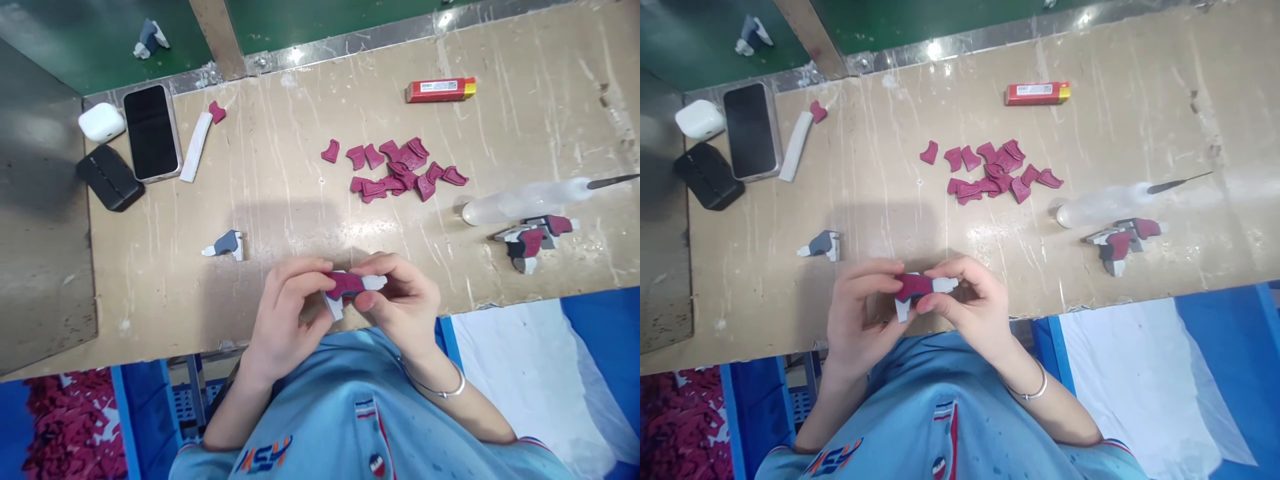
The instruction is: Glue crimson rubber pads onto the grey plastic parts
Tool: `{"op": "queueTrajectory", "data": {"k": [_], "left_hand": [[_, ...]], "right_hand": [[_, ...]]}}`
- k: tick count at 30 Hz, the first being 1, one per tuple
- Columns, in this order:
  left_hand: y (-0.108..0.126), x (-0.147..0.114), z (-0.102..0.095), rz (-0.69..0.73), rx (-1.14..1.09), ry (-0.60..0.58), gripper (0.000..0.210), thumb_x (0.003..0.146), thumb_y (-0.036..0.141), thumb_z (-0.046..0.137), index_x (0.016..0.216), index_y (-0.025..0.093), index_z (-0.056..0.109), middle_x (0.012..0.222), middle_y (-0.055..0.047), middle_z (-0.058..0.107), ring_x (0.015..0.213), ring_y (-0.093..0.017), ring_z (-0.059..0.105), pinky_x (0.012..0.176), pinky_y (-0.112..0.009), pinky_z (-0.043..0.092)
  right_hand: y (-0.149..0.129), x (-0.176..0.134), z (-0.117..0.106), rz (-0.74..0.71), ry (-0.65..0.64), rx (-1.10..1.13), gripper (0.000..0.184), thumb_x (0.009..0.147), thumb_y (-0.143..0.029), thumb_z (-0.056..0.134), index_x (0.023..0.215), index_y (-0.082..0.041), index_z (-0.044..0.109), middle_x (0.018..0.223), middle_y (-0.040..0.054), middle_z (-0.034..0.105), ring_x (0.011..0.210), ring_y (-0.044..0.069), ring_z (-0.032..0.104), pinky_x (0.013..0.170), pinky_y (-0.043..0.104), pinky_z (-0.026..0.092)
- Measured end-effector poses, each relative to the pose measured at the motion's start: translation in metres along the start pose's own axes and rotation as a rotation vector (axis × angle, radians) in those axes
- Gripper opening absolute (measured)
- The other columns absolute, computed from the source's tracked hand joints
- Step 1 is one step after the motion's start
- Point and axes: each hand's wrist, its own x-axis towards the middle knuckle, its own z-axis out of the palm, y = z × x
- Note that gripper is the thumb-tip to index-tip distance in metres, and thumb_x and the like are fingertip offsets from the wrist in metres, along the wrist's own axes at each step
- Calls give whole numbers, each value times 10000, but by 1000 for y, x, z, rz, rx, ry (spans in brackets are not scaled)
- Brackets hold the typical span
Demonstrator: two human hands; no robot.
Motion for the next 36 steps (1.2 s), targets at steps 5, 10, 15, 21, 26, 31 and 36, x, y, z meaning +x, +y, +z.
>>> {"op": "queueTrajectory", "data": {"k": [5,10,15,21,26,31,36], "left_hand": [[1,3,0,-5,-79,46,269,829,4,755,999,199,679,984,-25,786,976,-180,759,946,-334,628],[0,3,-2,-3,-147,54,205,814,86,819,952,193,710,909,-26,814,867,-174,781,911,-332,616],[-1,4,2,27,-174,52,197,825,206,869,915,205,694,815,-16,795,750,-171,764,886,-357,623],[1,-1,4,-198,-403,-4,349,804,275,921,1032,233,660,881,0,750,840,-161,745,1002,-354,623],[4,-1,6,-152,-626,57,542,782,117,909,1169,252,554,934,19,704,902,-136,719,1061,-339,613],[10,0,8,-184,-641,58,467,881,151,833,1139,310,477,875,25,696,820,-168,734,833,-349,679],[15,2,10,-198,-539,90,529,856,237,890,1078,318,416,824,67,690,711,-138,717,712,-302,650]], "right_hand": [[-2,2,-7,-21,-87,-33,330,865,-565,811,963,-255,755,820,5,758,713,142,718,599,239,596],[0,8,-15,-253,-257,-55,271,903,-479,803,1012,-240,736,881,38,795,826,192,773,733,318,662],[4,9,-13,-331,-283,-74,259,971,-484,725,986,-226,723,817,40,779,783,201,774,700,339,662],[3,8,-13,-368,-259,-79,254,968,-451,742,974,-198,724,807,48,776,785,185,772,725,308,662],[2,8,-14,-388,-273,-16,266,917,-444,799,1026,-206,748,805,43,782,787,207,787,716,335,675],[2,8,-15,-386,-282,-4,260,907,-420,815,1004,-189,746,795,52,787,778,199,783,718,322,673],[2,9,-15,-376,-284,8,256,914,-426,807,1016,-199,748,793,46,783,769,206,784,700,334,671]]}}
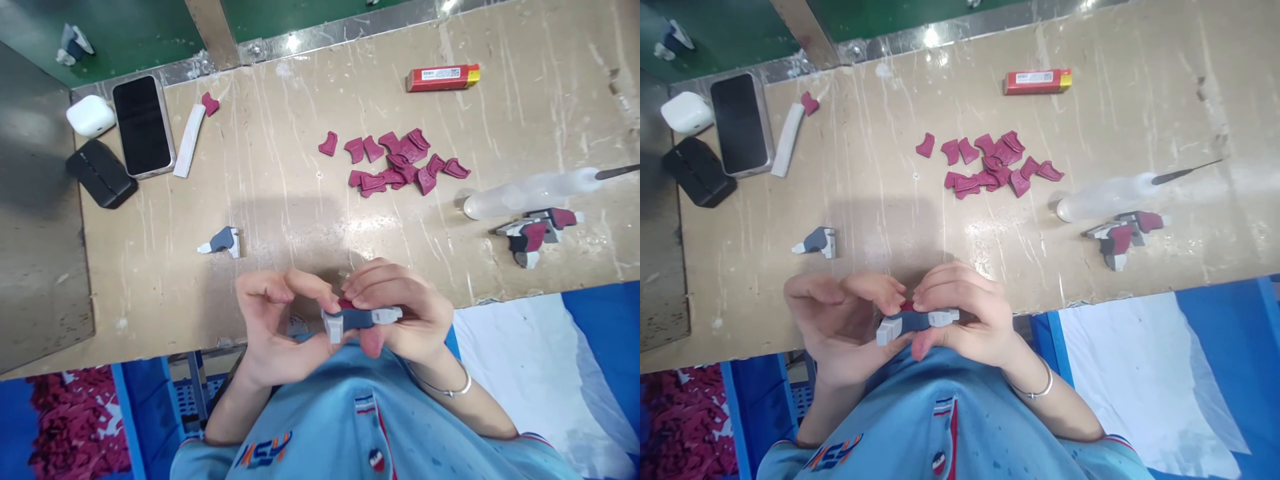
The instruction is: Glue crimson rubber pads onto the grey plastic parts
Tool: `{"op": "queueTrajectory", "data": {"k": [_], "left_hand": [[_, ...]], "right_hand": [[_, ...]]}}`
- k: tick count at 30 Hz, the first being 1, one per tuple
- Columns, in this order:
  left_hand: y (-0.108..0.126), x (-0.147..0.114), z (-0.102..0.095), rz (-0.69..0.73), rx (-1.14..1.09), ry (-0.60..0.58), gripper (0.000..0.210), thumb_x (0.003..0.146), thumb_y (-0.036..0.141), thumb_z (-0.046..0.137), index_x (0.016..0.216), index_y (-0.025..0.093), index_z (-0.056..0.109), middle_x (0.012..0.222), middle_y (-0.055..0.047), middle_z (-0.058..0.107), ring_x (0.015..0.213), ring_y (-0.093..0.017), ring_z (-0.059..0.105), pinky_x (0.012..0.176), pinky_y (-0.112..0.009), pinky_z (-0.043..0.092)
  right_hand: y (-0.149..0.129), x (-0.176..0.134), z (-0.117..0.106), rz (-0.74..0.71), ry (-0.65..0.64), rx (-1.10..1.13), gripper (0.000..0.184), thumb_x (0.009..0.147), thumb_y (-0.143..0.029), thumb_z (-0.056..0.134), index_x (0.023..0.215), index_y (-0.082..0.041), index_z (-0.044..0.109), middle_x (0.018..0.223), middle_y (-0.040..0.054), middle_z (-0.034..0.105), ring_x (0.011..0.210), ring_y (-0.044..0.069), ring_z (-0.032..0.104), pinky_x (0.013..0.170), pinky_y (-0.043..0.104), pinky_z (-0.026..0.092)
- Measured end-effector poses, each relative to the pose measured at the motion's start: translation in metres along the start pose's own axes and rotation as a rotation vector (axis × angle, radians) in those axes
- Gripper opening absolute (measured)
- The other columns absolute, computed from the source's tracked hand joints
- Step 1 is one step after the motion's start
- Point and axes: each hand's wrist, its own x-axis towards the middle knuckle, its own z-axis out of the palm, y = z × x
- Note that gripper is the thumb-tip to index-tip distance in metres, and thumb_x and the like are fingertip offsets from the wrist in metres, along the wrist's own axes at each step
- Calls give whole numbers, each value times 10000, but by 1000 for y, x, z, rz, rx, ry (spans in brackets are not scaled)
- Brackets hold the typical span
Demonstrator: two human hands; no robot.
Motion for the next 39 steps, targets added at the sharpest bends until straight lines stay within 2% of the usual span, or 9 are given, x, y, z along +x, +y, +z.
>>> {"op": "queueTrajectory", "data": {"k": [4,8,12,17,24,30,33,36,39], "left_hand": [[0,1,2,21,14,34,502,868,305,887,1028,297,411,795,64,696,698,-146,729,664,-300,646],[0,3,0,26,33,47,480,876,238,875,988,283,410,787,51,713,726,-155,752,677,-306,657],[-1,6,-3,-11,27,23,495,857,270,895,965,285,412,808,55,731,726,-166,767,663,-320,666],[-4,7,-5,-7,-24,3,552,795,219,942,968,264,420,837,49,728,772,-150,769,704,-283,655],[-7,3,-5,-97,-53,-13,502,843,292,905,988,277,424,850,74,683,787,-120,742,720,-245,639],[-9,6,-10,-18,-120,-88,631,739,164,965,1152,261,498,966,29,638,874,-110,688,1001,-322,643],[-8,7,-11,-16,-132,-133,614,783,181,932,1199,284,492,990,17,624,893,-137,696,950,-347,668],[-4,5,-10,-60,-128,-153,525,874,268,866,1215,324,472,901,36,631,832,-154,717,889,-366,687],[0,2,-8,-114,-99,-141,505,888,354,853,1199,352,454,835,51,647,780,-174,741,841,-395,701]], "right_hand": [[0,-1,1,18,8,9,258,904,-427,819,997,-205,728,803,35,773,772,195,775,700,321,669],[-1,-5,5,99,87,35,320,858,-440,860,1033,-224,701,848,24,758,797,176,755,703,292,665],[-5,-7,12,111,180,92,380,859,-326,883,1149,-266,645,850,-9,737,764,171,743,683,303,666],[-11,-3,11,66,170,13,398,883,-222,847,1188,-291,602,822,-13,741,708,190,745,642,335,661],[-15,5,6,22,126,-39,341,881,-157,815,1100,-289,588,783,-8,767,670,197,751,620,338,652],[-19,4,9,69,122,-38,315,888,-234,842,961,-303,544,750,-18,763,611,185,732,588,335,646],[-25,4,8,93,118,-81,367,891,-247,841,833,-289,481,753,-27,756,584,168,708,556,336,636],[-34,6,5,137,88,-104,474,880,-224,848,722,-267,403,758,-15,752,579,166,699,519,338,626],[-42,8,1,170,32,-120,531,883,-200,842,654,-257,367,767,3,754,621,182,723,527,358,646]]}}
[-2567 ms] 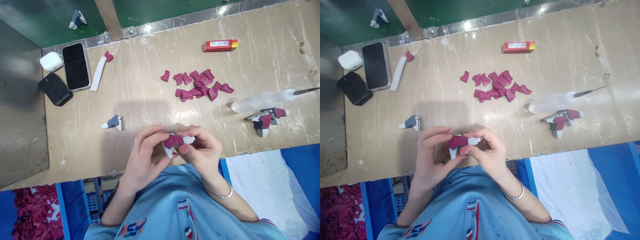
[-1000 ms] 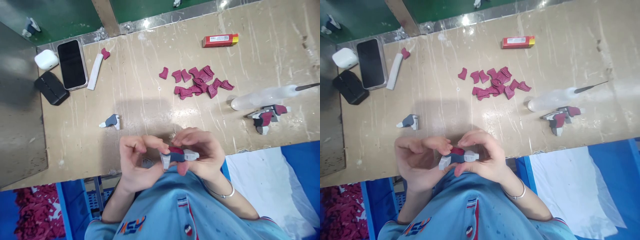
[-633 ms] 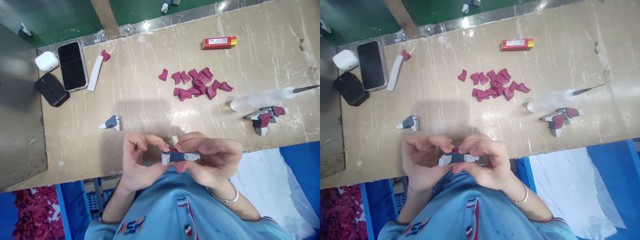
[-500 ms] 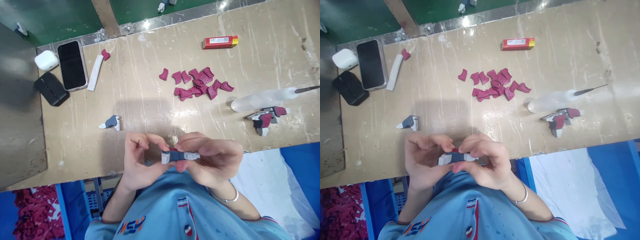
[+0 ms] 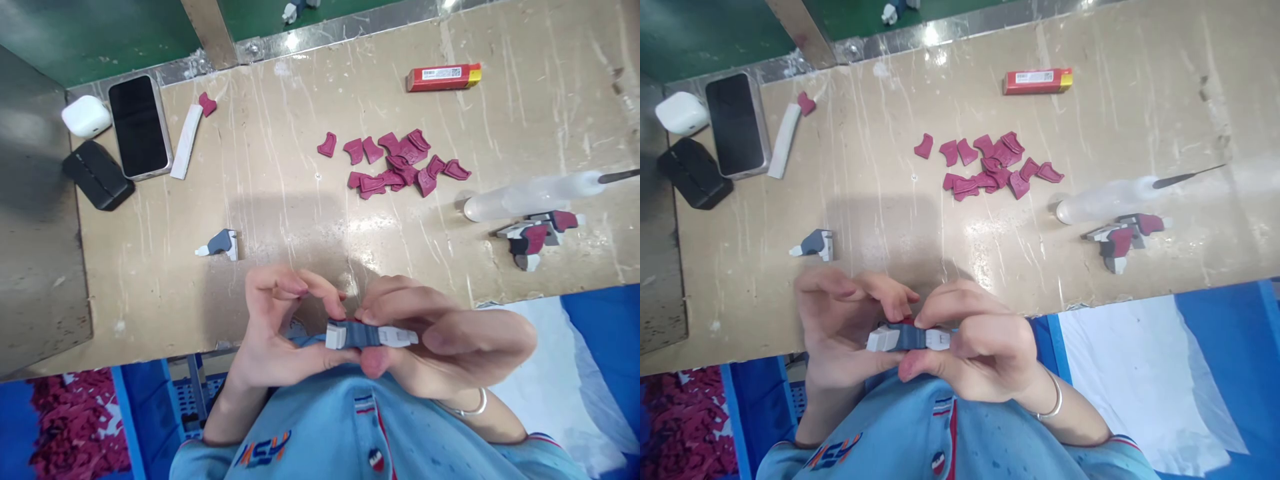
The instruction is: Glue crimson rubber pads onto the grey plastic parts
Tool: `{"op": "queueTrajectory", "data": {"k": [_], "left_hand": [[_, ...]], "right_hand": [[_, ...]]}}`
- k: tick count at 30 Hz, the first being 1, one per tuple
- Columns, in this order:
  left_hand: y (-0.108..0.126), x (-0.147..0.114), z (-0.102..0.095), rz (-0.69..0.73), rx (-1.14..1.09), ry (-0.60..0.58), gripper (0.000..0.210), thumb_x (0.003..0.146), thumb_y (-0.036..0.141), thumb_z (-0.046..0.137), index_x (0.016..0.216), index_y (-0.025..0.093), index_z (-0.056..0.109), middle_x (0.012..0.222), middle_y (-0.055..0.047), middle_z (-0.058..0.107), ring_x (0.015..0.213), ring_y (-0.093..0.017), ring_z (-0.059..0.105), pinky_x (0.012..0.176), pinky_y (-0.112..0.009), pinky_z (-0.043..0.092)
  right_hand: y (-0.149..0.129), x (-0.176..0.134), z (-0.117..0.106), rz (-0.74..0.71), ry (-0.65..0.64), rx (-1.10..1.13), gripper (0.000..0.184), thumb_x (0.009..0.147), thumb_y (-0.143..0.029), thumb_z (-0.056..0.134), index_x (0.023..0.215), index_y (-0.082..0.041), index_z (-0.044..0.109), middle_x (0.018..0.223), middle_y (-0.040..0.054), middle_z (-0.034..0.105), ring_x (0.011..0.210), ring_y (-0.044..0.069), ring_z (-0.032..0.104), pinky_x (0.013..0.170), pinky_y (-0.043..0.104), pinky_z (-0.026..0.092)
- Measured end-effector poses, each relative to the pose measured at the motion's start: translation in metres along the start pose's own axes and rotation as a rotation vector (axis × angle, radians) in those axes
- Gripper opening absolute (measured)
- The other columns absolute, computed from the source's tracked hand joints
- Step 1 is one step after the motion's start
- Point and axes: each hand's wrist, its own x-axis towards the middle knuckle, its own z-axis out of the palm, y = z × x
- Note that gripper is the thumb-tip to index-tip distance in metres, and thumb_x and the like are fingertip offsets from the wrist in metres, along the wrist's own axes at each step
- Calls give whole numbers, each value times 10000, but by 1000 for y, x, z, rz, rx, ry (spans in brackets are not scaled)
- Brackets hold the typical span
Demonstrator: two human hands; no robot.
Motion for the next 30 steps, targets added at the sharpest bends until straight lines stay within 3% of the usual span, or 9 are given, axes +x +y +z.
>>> {"op": "queueTrajectory", "data": {"k": [9,15,18,22,26,30], "left_hand": [[3,-3,8,51,20,92,499,870,332,878,1149,329,465,824,61,660,728,-152,744,789,-337,698],[6,-6,10,41,45,88,478,884,345,866,1148,325,467,838,58,672,736,-147,742,792,-329,688],[9,-4,11,56,40,149,428,906,241,842,1145,306,492,872,35,712,807,-152,747,800,-323,676],[10,0,10,144,59,178,454,869,13,788,1138,274,532,908,31,745,853,-139,742,822,-303,664],[5,1,8,205,71,179,496,823,-68,745,1140,250,535,936,49,763,885,-113,750,950,-290,643],[1,0,8,224,34,172,586,759,-129,758,1148,243,525,989,55,783,923,-97,756,1029,-280,622]], "right_hand": [[-2,-2,-6,26,-39,73,540,871,-210,864,679,-241,360,775,0,757,625,163,739,569,335,672],[0,-6,-6,40,-15,119,471,823,-210,906,749,-263,444,788,-14,771,625,172,738,585,345,676],[7,-6,-2,21,49,149,380,792,-220,932,933,-296,586,808,-22,790,672,192,767,622,347,691],[19,-5,6,-27,160,203,532,795,-220,929,1237,-296,644,987,-6,814,826,186,806,692,317,709],[24,-4,9,-106,215,234,623,744,-144,952,1286,-267,672,989,-13,800,826,169,788,725,307,716],[22,-6,6,-118,174,180,622,758,-97,931,1299,-248,663,912,-5,776,808,170,775,752,308,711]]}}
